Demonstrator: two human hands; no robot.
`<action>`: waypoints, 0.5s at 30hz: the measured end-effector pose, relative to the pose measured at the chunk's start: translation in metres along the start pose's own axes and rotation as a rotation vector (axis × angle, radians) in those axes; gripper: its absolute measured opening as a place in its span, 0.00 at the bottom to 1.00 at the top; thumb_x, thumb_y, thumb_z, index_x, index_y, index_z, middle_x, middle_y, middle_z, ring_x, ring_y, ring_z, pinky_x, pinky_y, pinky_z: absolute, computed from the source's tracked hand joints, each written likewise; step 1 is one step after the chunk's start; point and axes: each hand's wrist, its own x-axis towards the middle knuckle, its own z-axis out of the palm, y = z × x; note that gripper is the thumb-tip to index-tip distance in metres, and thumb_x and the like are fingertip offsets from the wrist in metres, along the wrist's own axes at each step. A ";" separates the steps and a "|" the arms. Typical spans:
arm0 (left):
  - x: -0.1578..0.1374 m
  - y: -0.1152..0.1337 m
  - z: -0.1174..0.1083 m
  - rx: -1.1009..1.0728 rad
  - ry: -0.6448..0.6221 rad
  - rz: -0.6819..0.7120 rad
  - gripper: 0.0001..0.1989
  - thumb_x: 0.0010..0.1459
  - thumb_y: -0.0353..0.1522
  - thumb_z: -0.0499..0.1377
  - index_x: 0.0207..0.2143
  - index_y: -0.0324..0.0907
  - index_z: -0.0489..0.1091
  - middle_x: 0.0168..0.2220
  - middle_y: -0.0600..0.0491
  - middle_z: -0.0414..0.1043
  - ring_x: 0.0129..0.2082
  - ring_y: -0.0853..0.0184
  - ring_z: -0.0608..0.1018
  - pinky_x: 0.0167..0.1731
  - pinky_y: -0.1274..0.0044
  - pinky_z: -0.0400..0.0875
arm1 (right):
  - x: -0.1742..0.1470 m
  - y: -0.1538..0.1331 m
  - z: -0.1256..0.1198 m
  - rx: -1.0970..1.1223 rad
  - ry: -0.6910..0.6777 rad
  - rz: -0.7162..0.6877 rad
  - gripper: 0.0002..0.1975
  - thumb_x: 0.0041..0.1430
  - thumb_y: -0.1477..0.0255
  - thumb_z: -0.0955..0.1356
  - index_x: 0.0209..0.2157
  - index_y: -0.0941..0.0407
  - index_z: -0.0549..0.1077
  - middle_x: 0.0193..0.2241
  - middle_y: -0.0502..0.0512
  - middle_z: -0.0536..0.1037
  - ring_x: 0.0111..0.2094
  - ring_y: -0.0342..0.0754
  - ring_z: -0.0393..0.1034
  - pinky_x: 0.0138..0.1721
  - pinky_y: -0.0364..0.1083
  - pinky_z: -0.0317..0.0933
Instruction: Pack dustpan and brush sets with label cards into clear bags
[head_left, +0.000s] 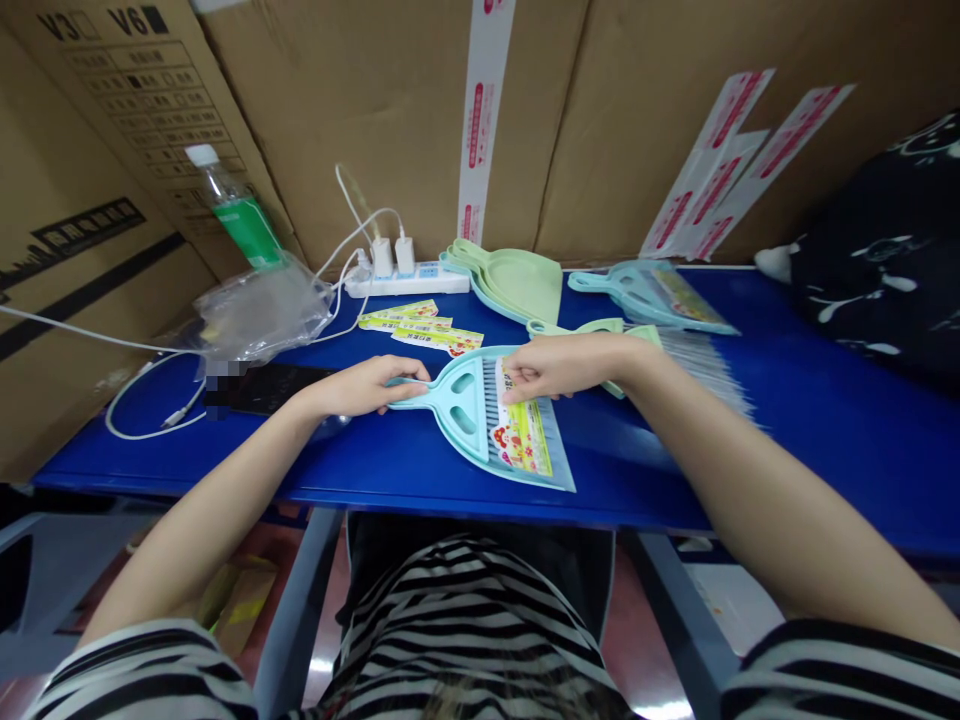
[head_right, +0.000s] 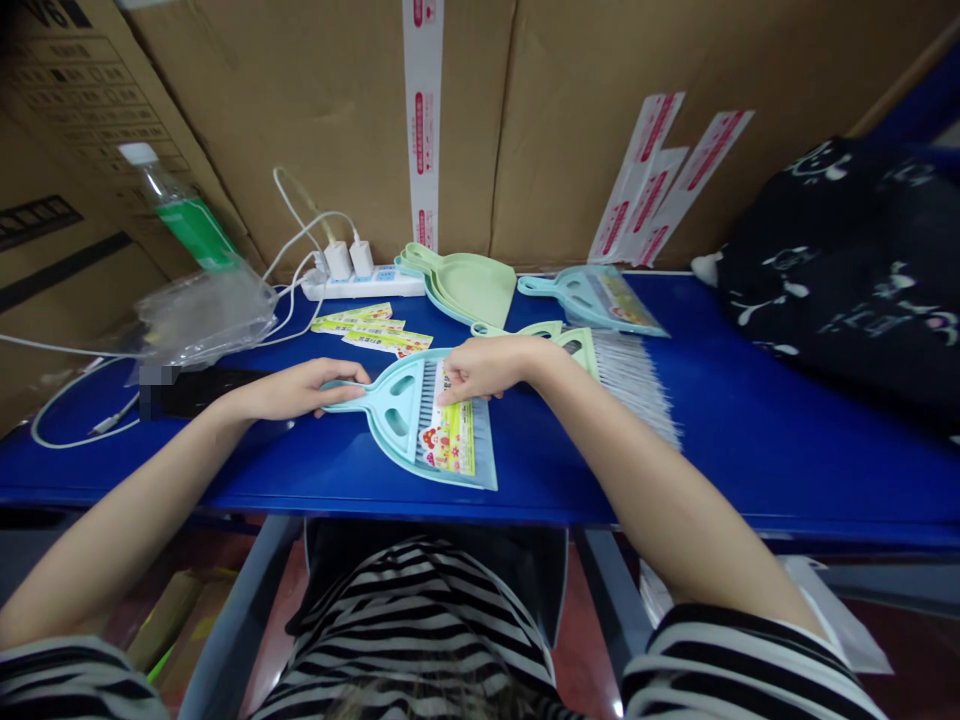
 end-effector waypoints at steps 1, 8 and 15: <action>0.000 0.000 0.000 -0.001 -0.003 0.000 0.18 0.60 0.46 0.53 0.36 0.39 0.68 0.30 0.54 0.63 0.26 0.73 0.66 0.20 0.84 0.66 | 0.000 0.000 0.000 0.002 0.001 0.008 0.20 0.59 0.52 0.63 0.24 0.53 0.63 0.16 0.47 0.67 0.22 0.44 0.63 0.27 0.45 0.54; -0.001 0.001 0.000 -0.001 -0.004 0.004 0.18 0.61 0.45 0.52 0.36 0.38 0.68 0.31 0.54 0.64 0.26 0.72 0.66 0.20 0.84 0.66 | -0.001 0.001 -0.001 -0.005 0.004 0.035 0.18 0.59 0.57 0.64 0.23 0.53 0.61 0.18 0.47 0.67 0.21 0.43 0.62 0.26 0.45 0.53; 0.000 -0.001 0.000 0.004 -0.003 0.002 0.18 0.60 0.45 0.52 0.36 0.38 0.68 0.31 0.54 0.64 0.26 0.73 0.66 0.21 0.84 0.66 | 0.000 0.001 -0.001 -0.021 0.021 0.013 0.19 0.59 0.57 0.64 0.22 0.53 0.59 0.18 0.47 0.66 0.21 0.42 0.61 0.26 0.44 0.52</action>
